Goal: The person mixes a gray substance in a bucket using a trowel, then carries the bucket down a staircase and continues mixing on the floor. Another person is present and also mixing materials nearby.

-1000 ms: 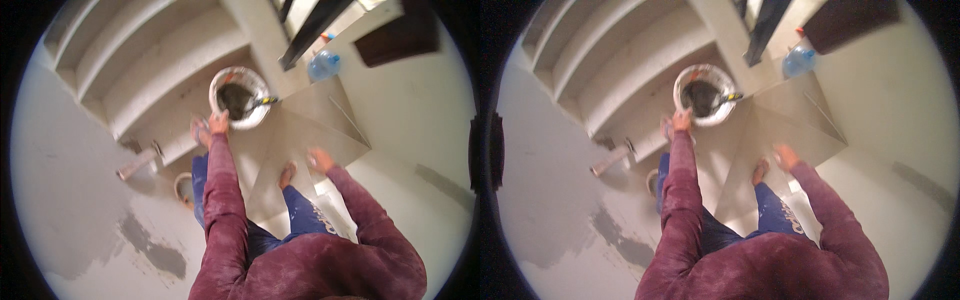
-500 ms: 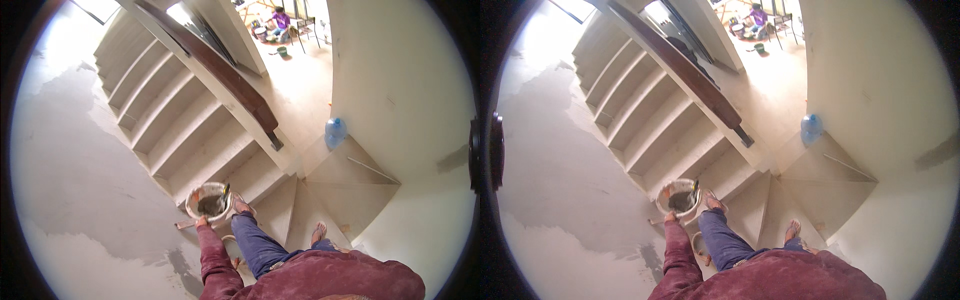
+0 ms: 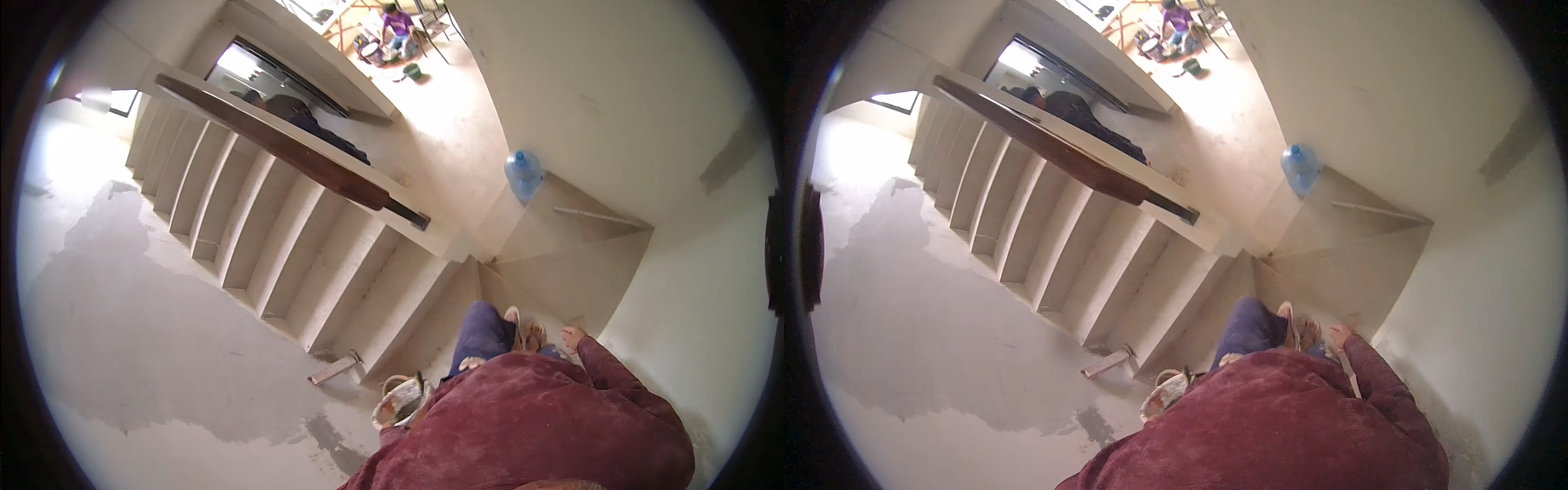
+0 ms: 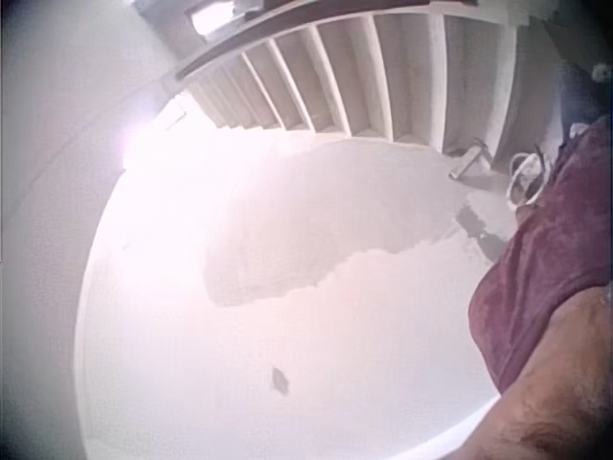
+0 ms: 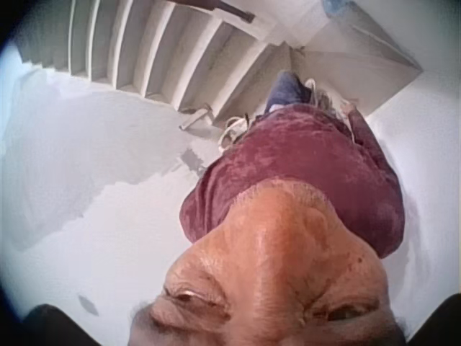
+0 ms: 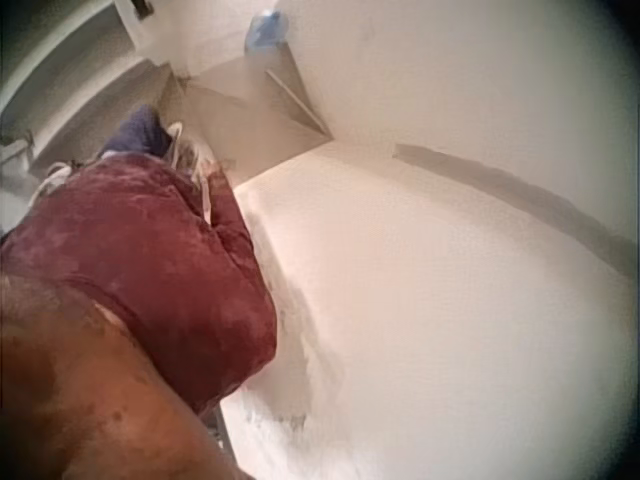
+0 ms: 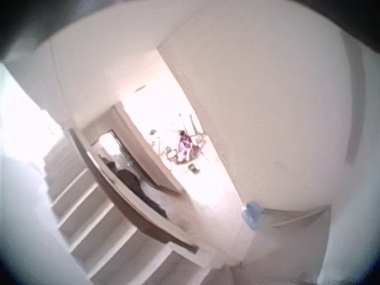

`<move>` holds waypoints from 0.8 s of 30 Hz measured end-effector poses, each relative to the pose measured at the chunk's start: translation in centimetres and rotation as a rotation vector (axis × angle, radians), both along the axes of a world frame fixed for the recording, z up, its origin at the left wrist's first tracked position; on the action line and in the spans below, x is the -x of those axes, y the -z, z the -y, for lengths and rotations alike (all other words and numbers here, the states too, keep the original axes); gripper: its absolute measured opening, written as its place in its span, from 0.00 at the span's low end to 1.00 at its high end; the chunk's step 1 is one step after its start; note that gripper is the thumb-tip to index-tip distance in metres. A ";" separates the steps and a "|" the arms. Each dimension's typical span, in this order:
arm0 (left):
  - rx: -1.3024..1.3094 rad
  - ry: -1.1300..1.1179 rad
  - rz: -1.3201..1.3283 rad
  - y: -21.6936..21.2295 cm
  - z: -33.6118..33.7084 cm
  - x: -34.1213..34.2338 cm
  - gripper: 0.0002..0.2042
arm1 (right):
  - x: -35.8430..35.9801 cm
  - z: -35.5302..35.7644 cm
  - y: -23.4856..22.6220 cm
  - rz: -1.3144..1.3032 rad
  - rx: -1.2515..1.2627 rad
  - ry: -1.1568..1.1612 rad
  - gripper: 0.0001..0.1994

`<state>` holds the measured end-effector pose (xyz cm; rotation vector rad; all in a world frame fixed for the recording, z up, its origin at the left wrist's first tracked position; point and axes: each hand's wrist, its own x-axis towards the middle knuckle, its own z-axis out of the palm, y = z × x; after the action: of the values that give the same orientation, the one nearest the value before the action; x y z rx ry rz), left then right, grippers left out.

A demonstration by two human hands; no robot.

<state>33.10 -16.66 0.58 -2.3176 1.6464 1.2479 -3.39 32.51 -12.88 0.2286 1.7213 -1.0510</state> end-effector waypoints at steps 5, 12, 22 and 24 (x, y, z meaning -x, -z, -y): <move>-0.038 0.031 -0.129 0.4 0.7 2.8 0.15 | -7.1 3.0 -2.4 -0.210 0.008 -0.333 0.22; -0.198 0.065 -0.183 6.2 -0.2 5.6 0.14 | -2.3 -2.9 -2.1 -0.209 -0.225 -0.671 0.23; -0.291 0.220 -0.169 11.3 1.8 9.4 0.12 | 6.3 2.6 -9.8 -0.296 -0.313 -0.161 0.27; -0.296 0.285 -0.180 13.7 1.7 9.7 0.12 | 4.3 1.9 -9.2 -0.379 -0.364 -0.345 0.27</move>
<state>23.37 -18.34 -13.08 -1.7771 1.6349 1.5444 -7.74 30.64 -3.68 -0.0471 2.1963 -0.5441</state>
